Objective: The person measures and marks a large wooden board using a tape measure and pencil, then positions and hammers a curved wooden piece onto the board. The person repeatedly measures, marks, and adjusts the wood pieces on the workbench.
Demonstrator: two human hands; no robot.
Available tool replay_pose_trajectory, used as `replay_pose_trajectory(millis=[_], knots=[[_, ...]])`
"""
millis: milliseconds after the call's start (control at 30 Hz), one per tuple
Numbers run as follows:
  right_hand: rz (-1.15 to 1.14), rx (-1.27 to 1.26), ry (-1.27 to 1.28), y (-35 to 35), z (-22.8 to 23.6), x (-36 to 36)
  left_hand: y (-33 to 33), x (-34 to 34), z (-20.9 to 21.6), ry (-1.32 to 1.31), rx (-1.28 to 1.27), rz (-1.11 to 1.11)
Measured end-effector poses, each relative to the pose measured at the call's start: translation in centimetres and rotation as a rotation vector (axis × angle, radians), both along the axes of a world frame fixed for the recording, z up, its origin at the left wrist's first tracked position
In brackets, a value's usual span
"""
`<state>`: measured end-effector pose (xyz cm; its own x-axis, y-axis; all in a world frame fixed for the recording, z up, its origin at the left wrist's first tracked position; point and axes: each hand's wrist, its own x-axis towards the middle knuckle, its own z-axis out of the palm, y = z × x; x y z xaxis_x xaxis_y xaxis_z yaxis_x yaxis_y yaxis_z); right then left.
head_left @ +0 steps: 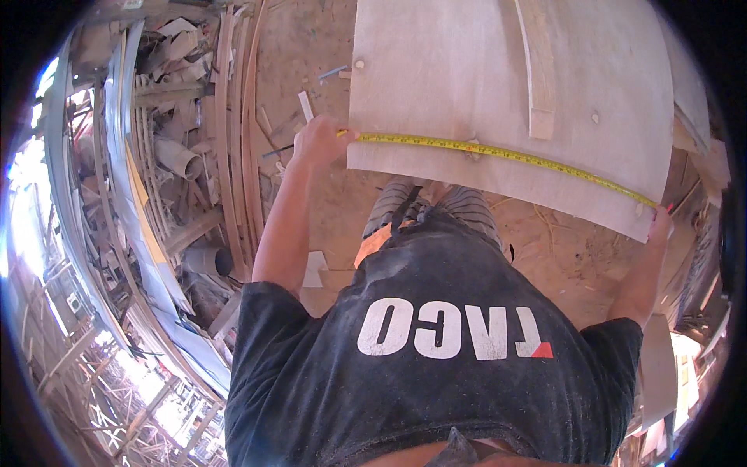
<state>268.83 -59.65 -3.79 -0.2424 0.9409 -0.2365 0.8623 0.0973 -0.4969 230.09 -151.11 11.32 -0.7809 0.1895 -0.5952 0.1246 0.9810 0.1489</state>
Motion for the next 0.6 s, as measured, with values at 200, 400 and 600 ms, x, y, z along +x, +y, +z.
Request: replay_pose_trajectory(millis=[200,400,600], knots=[[0.036,0.021,0.002,-0.5,0.5,-0.7,-0.6,-1.3,-1.0,-0.040,0.011,-0.003],[-0.030,-0.012,0.054,0.0,-0.4,-0.4,0.1,-1.6,-0.2,-0.072,0.017,0.013],[-0.028,-0.006,0.046,-0.3,-0.7,0.0,0.0,-2.0,-1.0,-0.099,0.000,0.001]])
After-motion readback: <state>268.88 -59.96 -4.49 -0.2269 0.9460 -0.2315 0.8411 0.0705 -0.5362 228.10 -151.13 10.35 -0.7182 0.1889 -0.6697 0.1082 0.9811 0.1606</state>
